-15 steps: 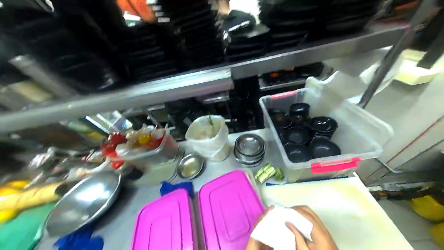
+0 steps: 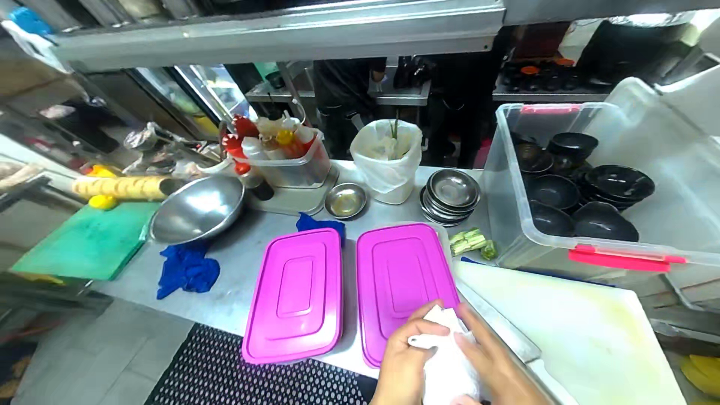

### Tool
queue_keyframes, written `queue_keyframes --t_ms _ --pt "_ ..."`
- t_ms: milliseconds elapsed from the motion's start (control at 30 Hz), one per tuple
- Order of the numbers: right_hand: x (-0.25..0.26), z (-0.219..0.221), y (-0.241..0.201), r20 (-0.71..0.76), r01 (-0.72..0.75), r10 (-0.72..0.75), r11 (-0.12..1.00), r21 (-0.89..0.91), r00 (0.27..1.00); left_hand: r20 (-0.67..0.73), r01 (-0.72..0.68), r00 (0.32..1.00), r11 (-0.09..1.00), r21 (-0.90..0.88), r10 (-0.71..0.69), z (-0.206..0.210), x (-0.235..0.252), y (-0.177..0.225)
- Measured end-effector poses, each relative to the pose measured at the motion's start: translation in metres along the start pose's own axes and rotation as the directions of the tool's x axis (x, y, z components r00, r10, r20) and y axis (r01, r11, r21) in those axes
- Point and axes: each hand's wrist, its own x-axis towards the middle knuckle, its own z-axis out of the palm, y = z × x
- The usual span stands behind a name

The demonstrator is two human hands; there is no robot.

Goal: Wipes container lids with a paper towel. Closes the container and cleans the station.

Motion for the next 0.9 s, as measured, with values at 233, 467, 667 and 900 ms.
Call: queue_keyframes --t_ms 233,467,667,900 --pt "0.039 0.045 0.059 -0.139 0.019 -0.076 0.929 -0.371 0.987 0.098 0.133 0.986 0.990 0.043 -0.137 -0.047 -0.010 -0.001" --pt "0.030 0.089 0.062 0.403 0.177 0.014 0.884 -0.433 0.915 -0.459 0.405 0.888 0.525 0.748 -0.032 -0.122 -0.031 -0.048" --pt "0.113 0.121 0.066 0.607 0.266 -0.020 0.910 -0.317 0.794 -0.366 0.301 0.930 0.670 0.679 -0.047 -0.130 -0.027 -0.065" --pt "0.235 0.070 0.174 0.148 -0.088 0.263 0.711 -0.697 0.953 -0.394 0.273 0.910 0.901 0.337 -0.128 -0.122 -0.030 -0.068"
